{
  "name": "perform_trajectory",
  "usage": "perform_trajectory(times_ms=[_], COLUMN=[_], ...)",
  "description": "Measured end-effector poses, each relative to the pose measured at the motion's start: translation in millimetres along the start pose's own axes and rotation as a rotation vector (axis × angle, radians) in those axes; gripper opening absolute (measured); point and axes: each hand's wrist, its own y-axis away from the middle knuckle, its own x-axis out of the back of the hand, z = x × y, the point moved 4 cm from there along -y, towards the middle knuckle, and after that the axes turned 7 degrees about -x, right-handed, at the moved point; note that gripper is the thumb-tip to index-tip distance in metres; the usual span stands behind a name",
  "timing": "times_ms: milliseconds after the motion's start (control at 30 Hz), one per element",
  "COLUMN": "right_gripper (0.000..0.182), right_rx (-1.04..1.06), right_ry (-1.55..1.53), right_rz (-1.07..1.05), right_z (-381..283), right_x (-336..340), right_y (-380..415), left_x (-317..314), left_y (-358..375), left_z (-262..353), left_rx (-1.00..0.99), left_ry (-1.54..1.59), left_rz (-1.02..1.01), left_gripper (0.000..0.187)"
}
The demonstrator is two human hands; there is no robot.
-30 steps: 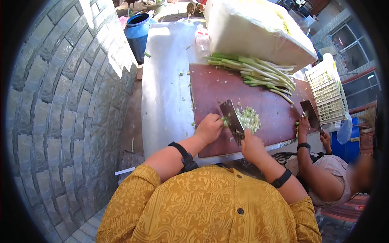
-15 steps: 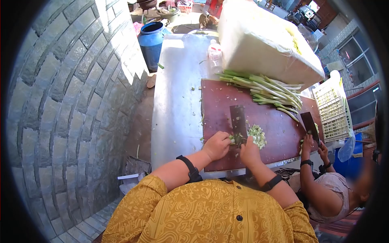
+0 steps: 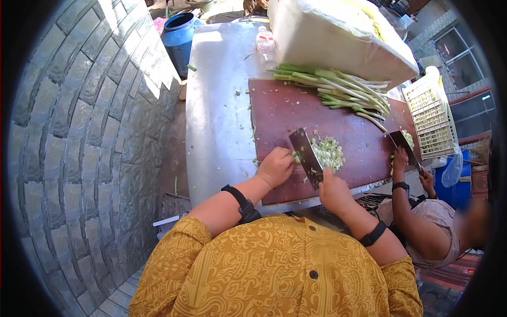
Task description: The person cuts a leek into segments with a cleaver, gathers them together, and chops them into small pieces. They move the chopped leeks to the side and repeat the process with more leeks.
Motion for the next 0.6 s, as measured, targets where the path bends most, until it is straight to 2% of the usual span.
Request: perform_trajectory(times_ms=[233, 433, 600], right_gripper=[0.028, 0.029, 0.033], right_rx=[0.057, -0.015, -0.021], right_ry=[0.040, -0.145, -0.188], right_rz=[-0.039, 0.261, 0.315], right_z=[1.0, 1.9, 12.7], right_x=[-15.6, -34.7, -24.2], right_y=[-19.4, -42.2, -41.4], left_x=[-2.1, 1.0, 3.5], left_y=[0.0, -1.5, -2.5], left_z=[0.5, 2.2, 3.4], left_rx=[-0.006, -0.042, -0.021], left_ry=[-0.005, 0.032, 0.016], left_rz=[-0.030, -0.009, 0.016], left_gripper=[0.012, 0.013, 0.013])
